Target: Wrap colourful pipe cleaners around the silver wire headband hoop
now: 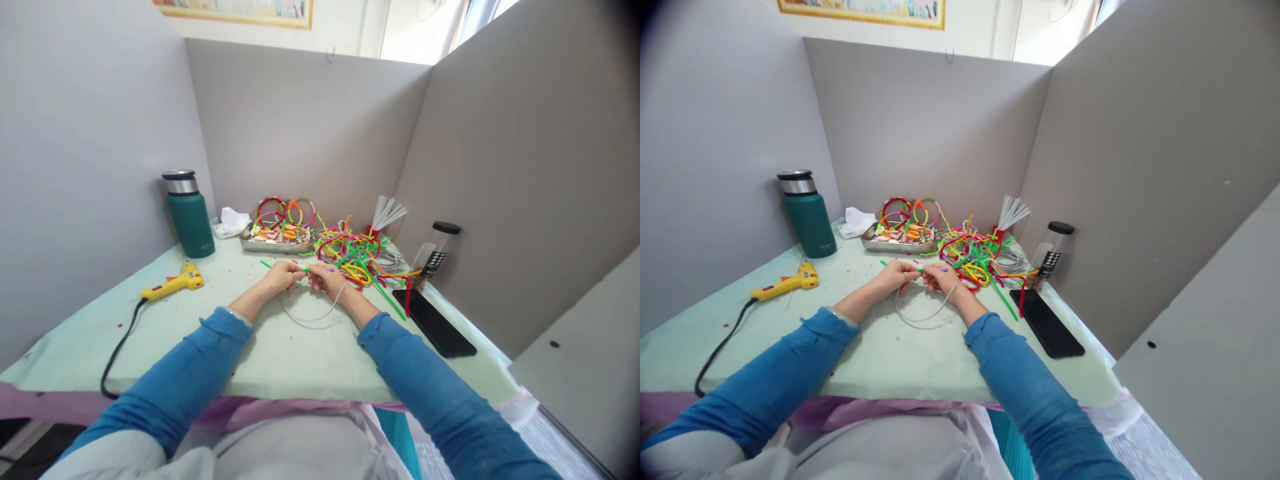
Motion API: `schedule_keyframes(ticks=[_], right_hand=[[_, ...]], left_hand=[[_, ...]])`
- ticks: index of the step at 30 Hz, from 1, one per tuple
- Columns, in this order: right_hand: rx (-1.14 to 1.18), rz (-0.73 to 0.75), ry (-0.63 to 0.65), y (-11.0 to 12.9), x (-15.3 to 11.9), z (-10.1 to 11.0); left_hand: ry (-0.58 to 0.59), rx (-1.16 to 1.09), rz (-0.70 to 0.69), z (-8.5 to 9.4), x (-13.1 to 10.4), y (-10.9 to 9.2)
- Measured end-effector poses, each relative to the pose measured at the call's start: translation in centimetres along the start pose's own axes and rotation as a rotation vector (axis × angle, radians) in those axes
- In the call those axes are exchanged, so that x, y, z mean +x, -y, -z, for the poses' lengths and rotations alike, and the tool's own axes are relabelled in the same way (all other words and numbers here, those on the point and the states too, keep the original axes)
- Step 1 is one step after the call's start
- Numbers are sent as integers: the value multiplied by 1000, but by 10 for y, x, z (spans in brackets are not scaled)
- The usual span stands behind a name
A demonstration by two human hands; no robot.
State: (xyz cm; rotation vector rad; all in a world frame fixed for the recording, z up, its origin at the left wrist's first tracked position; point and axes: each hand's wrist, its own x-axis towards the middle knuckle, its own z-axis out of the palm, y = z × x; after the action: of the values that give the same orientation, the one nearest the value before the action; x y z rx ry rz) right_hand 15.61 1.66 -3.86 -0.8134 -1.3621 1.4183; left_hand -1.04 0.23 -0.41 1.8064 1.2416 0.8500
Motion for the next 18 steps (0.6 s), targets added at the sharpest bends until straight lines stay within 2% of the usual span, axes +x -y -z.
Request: schedule_keyframes(ticks=[18], right_hand=[[-36, 15, 13, -1, 0, 0]], left_hand=[[43, -58, 28, 0, 0, 3]])
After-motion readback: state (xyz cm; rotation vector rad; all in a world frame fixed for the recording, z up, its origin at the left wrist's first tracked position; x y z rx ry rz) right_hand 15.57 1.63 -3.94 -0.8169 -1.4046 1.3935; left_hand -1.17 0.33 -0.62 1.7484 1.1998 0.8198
